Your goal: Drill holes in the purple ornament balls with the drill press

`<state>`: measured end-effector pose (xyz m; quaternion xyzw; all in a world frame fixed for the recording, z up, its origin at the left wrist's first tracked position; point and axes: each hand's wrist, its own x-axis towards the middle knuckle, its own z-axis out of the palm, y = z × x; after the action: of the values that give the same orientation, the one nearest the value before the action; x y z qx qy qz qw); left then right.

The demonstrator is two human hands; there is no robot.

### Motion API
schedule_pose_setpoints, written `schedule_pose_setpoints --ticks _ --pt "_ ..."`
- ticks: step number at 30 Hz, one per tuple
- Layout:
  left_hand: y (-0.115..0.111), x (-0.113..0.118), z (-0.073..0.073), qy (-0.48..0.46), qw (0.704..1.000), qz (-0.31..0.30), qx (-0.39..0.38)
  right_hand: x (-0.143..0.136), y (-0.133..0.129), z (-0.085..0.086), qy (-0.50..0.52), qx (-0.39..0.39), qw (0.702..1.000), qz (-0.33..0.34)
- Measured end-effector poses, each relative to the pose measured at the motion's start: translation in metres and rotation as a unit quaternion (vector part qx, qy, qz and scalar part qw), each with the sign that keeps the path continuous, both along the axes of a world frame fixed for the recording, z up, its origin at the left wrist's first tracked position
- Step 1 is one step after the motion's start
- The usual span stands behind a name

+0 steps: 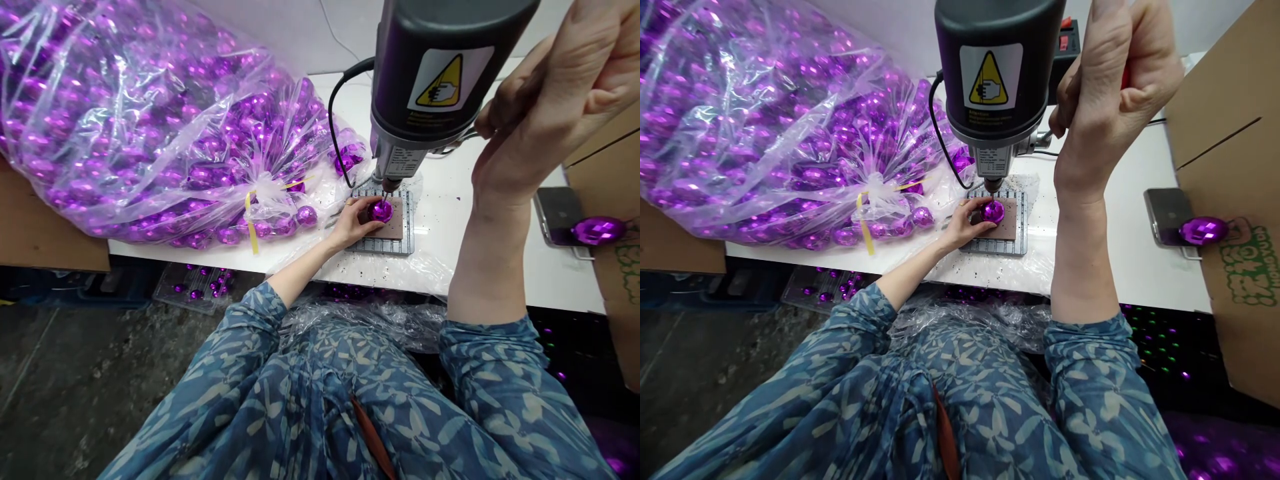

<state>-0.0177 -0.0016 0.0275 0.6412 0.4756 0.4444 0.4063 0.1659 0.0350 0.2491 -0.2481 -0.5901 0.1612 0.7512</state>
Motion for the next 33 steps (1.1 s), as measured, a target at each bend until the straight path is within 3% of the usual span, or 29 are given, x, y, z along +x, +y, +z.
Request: schedule_pose_setpoints --ticks 8,16,24,33 --pt "0.001 0.0 -0.005 0.014 1.0 -0.002 0.012 -0.005 -0.012 -0.003 0.028 0.01 1.0 -0.002" --pt "0.001 0.002 0.003 -0.002 1.0 -0.013 -0.001 0.0 -0.015 -0.045 0.071 0.065 0.995 -0.027" --pt "0.0 0.003 0.003 -0.016 1.0 -0.008 -0.009 0.003 -0.009 -0.062 0.081 0.105 0.99 -0.05" --pt "0.001 0.0 -0.001 -0.002 1.0 -0.012 0.001 0.012 0.003 -0.096 0.066 0.131 0.984 -0.098"
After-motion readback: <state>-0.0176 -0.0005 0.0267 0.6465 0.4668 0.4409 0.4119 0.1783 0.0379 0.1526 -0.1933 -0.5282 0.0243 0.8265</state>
